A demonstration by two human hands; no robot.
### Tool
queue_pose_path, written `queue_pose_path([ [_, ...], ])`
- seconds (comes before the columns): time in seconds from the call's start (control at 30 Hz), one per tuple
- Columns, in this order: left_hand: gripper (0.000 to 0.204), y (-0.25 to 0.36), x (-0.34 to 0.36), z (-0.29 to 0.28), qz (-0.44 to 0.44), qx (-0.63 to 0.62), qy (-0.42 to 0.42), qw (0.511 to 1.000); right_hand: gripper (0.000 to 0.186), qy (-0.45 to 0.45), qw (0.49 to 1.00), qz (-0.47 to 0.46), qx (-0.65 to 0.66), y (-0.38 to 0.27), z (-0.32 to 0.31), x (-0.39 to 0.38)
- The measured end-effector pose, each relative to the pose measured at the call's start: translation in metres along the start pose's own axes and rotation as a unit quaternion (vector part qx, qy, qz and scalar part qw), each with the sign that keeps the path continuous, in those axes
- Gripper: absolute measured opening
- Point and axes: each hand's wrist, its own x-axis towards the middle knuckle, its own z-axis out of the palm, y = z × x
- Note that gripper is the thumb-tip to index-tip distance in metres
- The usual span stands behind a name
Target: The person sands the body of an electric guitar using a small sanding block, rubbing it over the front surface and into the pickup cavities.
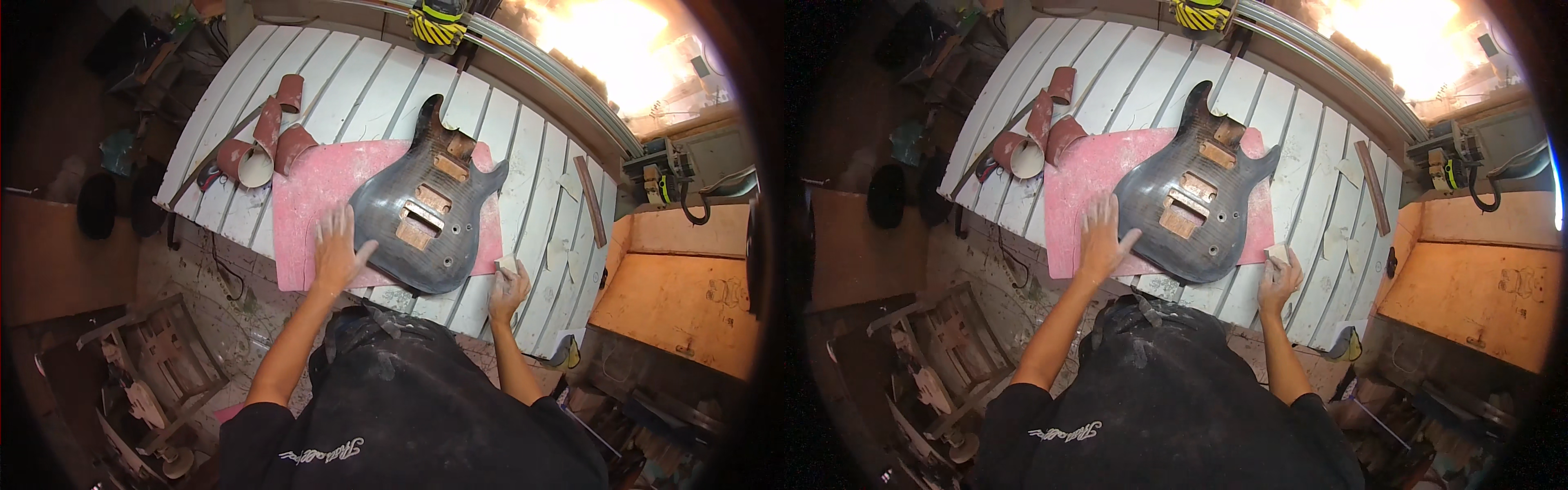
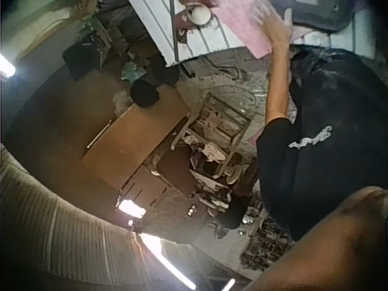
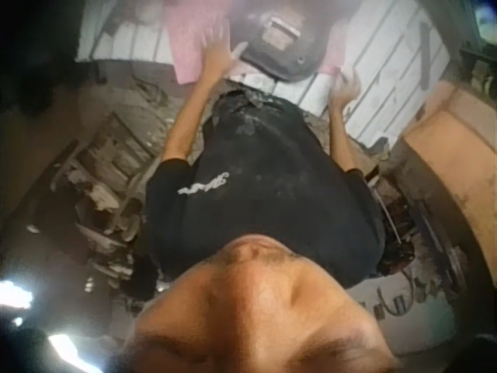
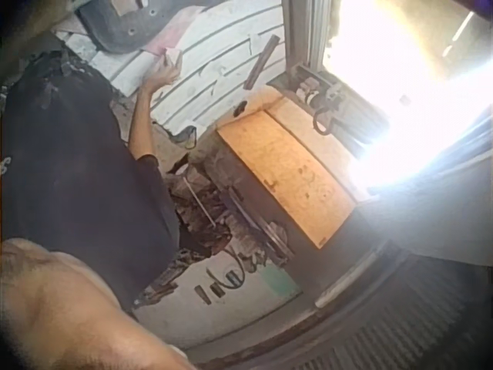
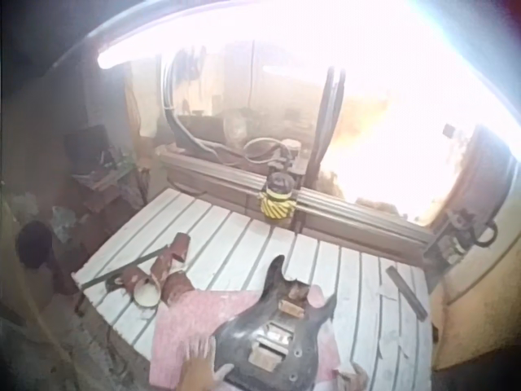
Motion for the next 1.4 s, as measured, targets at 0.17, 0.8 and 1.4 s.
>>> queue_pose_path([
  [0.17, 0.116, 0.049, -0.044, 0.009, 0.058, -0.003, -0.051, 0.997, 0.021, -0.014, 0.999, -0.007, -0.05, 0.018, 0.015, -0.021],
  [0.8, 0.115, 0.049, -0.024, 0.0, -0.029, 0.028, -0.021, 0.999, 0.033, -0.011, 0.992, 0.007, -0.127, 0.009, 0.022, -0.02],
  [1.4, 0.113, 0.046, -0.04, 0.013, -0.037, 0.03, 0.058, 0.997, 0.033, -0.012, 0.994, 0.015, -0.107, 0.018, 0.023, -0.02],
])
